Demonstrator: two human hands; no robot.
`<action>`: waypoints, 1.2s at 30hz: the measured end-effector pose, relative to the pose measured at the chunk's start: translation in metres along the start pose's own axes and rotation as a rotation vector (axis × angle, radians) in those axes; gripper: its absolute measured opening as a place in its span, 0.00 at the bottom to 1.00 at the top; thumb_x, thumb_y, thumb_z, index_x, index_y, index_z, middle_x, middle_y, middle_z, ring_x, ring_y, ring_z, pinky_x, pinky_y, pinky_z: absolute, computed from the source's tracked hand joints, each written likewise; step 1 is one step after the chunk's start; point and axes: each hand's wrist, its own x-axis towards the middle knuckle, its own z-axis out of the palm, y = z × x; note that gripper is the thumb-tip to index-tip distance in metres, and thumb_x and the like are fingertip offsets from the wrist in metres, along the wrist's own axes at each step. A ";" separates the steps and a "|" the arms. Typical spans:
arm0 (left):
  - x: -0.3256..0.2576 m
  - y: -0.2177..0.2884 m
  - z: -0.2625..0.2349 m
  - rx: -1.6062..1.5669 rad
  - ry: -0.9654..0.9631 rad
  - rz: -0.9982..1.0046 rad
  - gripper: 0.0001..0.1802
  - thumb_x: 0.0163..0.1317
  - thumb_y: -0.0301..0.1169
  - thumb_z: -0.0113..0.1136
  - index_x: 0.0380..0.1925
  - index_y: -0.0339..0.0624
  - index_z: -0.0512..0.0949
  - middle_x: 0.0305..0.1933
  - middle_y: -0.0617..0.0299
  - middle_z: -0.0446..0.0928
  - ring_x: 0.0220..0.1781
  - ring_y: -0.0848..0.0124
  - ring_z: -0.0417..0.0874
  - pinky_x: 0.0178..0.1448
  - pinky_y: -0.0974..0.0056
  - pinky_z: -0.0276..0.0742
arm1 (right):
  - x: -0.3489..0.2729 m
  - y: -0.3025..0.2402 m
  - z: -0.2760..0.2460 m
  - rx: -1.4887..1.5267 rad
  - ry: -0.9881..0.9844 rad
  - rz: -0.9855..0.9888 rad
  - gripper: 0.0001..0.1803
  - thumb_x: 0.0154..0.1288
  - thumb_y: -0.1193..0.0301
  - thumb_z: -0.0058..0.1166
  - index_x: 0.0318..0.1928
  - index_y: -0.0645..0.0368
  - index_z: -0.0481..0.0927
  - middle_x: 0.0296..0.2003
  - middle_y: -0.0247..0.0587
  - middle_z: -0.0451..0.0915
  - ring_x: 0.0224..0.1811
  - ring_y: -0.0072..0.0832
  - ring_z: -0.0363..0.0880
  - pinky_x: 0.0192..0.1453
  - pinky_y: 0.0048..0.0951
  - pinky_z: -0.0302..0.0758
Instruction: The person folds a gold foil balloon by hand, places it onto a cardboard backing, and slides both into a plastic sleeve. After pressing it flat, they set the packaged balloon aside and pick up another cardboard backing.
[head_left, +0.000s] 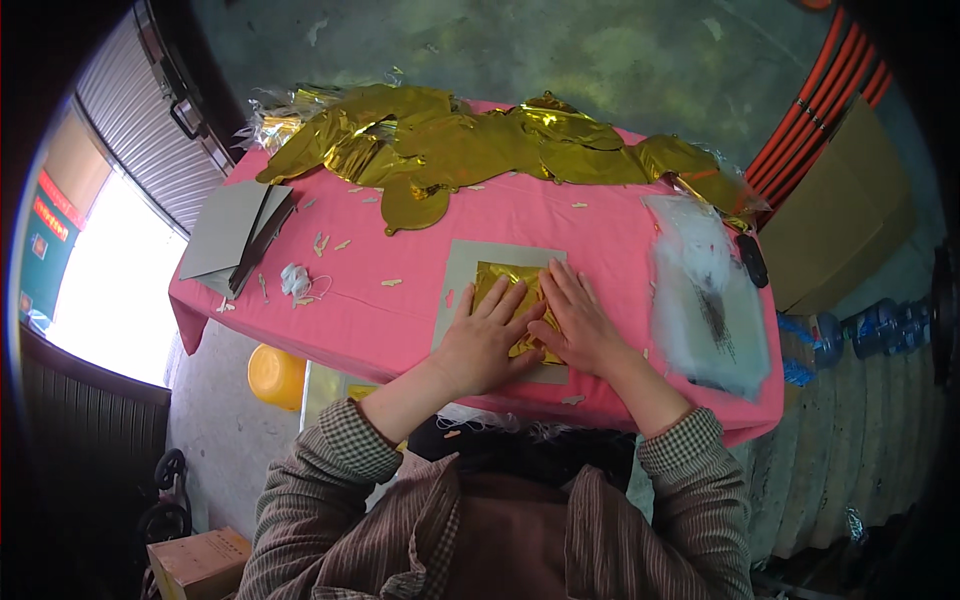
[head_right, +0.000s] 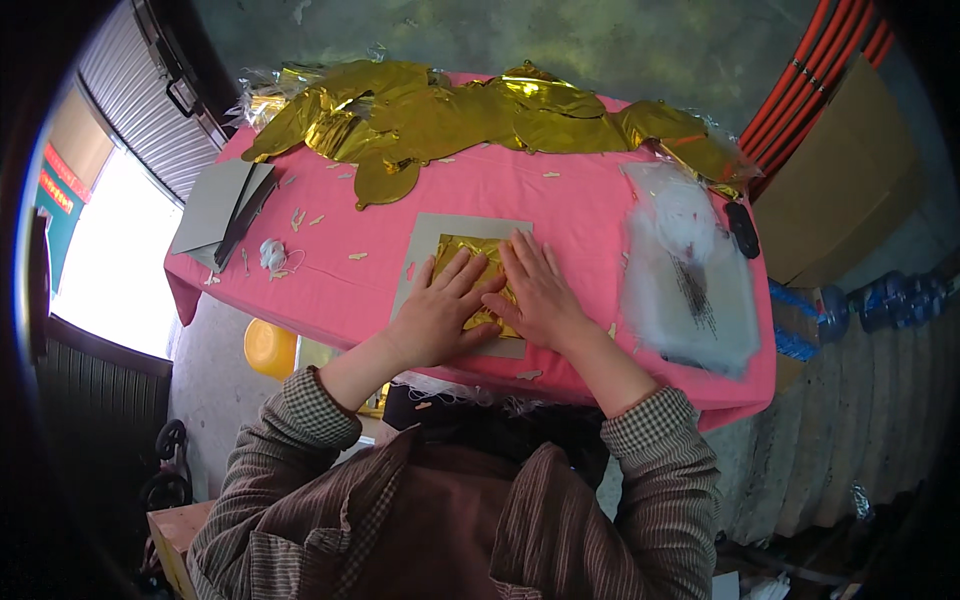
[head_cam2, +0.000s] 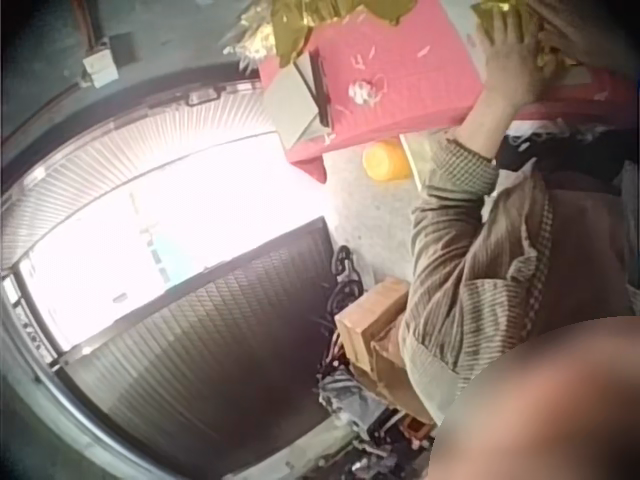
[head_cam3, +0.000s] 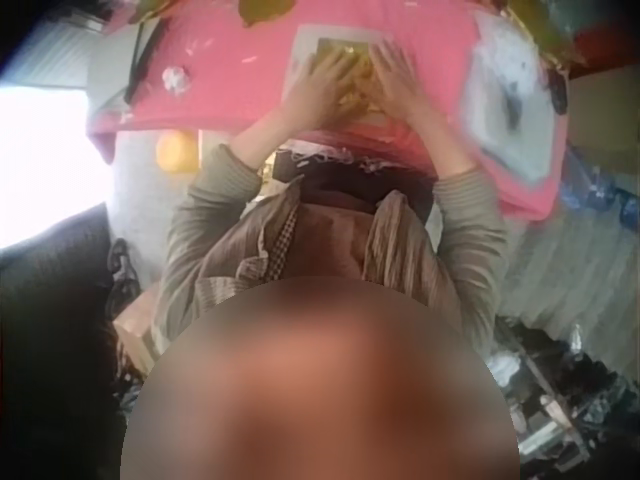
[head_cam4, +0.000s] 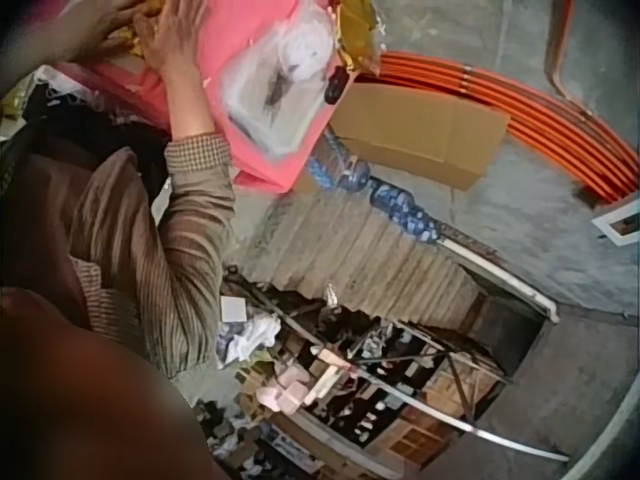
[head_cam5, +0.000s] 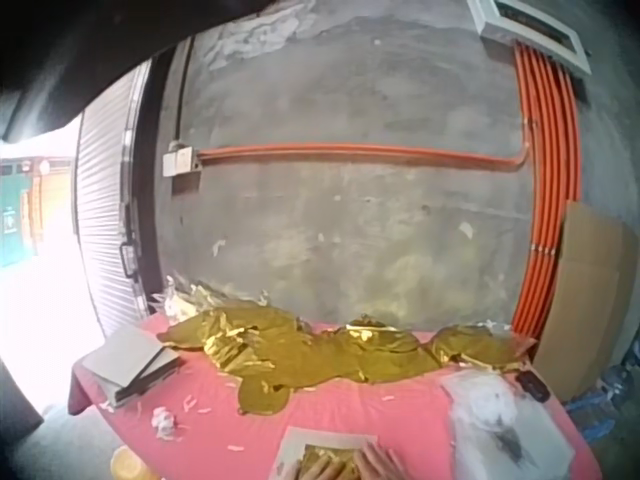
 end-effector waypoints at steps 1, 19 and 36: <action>-0.001 0.002 0.000 -0.009 0.007 -0.006 0.34 0.62 0.54 0.49 0.66 0.56 0.60 0.70 0.52 0.57 0.74 0.54 0.52 0.71 0.39 0.45 | -0.001 0.000 0.001 -0.048 -0.111 0.039 0.40 0.66 0.51 0.45 0.65 0.72 0.55 0.68 0.63 0.50 0.73 0.50 0.46 0.73 0.48 0.45; -0.002 0.002 0.000 -0.060 0.049 0.019 0.33 0.62 0.52 0.51 0.63 0.50 0.64 0.70 0.49 0.56 0.73 0.50 0.53 0.73 0.50 0.48 | 0.008 -0.012 0.000 0.022 0.014 -0.071 0.41 0.67 0.45 0.41 0.63 0.72 0.58 0.65 0.62 0.57 0.71 0.54 0.49 0.72 0.52 0.47; 0.007 -0.065 -0.019 -0.629 0.202 -0.034 0.24 0.57 0.33 0.60 0.53 0.36 0.71 0.59 0.46 0.68 0.58 0.53 0.73 0.58 0.60 0.72 | 0.008 -0.015 0.009 -0.097 -0.163 0.045 0.44 0.65 0.47 0.43 0.67 0.70 0.51 0.69 0.59 0.50 0.73 0.47 0.44 0.75 0.44 0.41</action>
